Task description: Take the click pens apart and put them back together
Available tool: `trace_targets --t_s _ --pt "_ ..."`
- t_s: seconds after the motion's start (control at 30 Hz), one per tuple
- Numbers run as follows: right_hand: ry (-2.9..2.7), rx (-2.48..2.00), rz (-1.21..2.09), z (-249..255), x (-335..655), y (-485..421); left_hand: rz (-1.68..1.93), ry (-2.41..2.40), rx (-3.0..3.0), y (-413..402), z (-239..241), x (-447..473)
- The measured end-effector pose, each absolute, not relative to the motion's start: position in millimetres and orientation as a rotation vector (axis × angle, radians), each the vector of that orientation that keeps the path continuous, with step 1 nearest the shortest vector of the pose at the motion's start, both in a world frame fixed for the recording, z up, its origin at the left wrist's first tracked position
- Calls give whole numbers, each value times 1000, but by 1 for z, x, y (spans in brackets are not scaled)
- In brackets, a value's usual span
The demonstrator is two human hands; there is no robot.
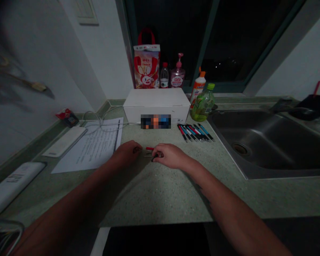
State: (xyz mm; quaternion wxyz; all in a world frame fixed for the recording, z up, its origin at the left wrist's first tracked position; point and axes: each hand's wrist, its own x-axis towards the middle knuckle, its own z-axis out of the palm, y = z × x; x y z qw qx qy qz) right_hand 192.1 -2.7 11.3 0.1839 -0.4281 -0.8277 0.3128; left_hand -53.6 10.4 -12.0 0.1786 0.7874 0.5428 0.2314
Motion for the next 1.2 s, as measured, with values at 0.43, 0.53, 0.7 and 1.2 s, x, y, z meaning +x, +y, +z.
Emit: trace_targets --t_s 0.43,0.53,0.7,1.2 --pt "-2505 -1174 777 14 193 -6 767 1496 2154 9 -8 -51" --pt "-2552 -1151 746 14 192 -9 808 1496 2081 7 -3 -47" --pt "-2420 -1225 593 16 191 -8 856 1345 1870 5 2 -39" --pt "-2171 -1068 518 16 190 -7 944 1118 1606 3 -1 -32"
